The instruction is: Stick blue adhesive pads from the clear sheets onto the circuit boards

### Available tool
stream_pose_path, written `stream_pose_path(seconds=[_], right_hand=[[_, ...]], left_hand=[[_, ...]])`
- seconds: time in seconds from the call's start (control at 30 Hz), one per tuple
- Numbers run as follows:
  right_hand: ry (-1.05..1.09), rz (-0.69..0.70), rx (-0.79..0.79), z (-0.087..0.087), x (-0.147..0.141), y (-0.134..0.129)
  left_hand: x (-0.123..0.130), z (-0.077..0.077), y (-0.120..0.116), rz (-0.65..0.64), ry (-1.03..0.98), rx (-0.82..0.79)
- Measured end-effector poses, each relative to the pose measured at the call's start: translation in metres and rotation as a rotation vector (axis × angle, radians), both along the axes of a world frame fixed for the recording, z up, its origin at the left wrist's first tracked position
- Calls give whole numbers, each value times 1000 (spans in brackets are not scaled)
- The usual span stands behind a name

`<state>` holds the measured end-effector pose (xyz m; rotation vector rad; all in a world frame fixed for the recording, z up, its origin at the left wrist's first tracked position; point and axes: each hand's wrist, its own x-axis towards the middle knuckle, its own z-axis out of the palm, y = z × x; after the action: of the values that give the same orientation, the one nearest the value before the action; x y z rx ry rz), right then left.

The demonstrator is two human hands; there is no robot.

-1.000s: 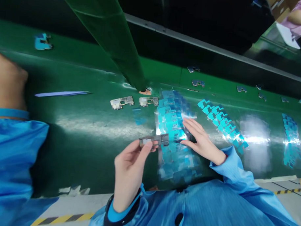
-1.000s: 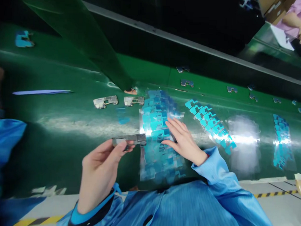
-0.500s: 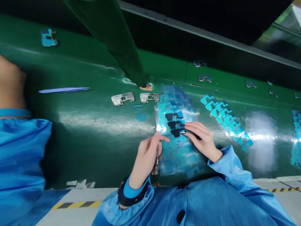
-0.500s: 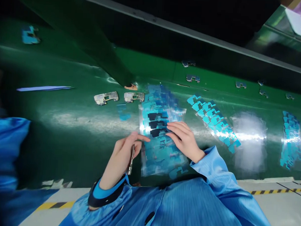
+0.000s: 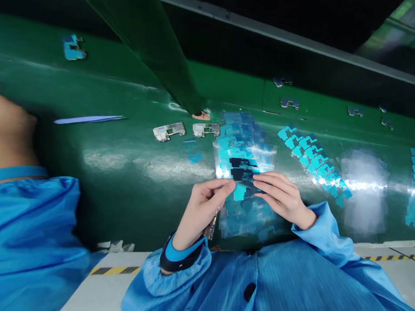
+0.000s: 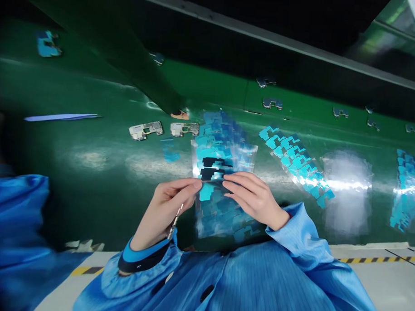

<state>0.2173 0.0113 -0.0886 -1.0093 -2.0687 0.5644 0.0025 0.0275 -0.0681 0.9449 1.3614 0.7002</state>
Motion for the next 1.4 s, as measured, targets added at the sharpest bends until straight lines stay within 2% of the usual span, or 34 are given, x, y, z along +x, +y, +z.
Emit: stream_pose_path(seconds=[0.13,0.23,0.33,0.47,0.7,0.83,0.97,1.13,1.3,1.4], right_hand=[[61,9,-139,7,-7,2],[129,-44,-162,13,-15,4],[167,-80,-163,18,-21,7],[114,-73,-135,20,-24,8],[80,-161,8,12,-26,5],[81,-132,-9,9,-25,7],[104,-60,-108,14,-21,9],[229,0,-299,32,-13,5],[438,-130,-555,42,-7,6],[457,-161,-634,41,-8,9]], left_hand=[[0,0,-2,-11,-60,-3],[1,3,-4,-42,-85,13],[2,5,-5,-79,-107,22],[3,5,-5,-121,-150,37],[6,1,-2,-116,-162,34],[9,3,1,-106,-149,28],[9,4,3,-91,-138,29],[7,-1,6,-68,-51,46],[-2,-6,2,-42,168,74],[-9,4,-8,78,394,149]])
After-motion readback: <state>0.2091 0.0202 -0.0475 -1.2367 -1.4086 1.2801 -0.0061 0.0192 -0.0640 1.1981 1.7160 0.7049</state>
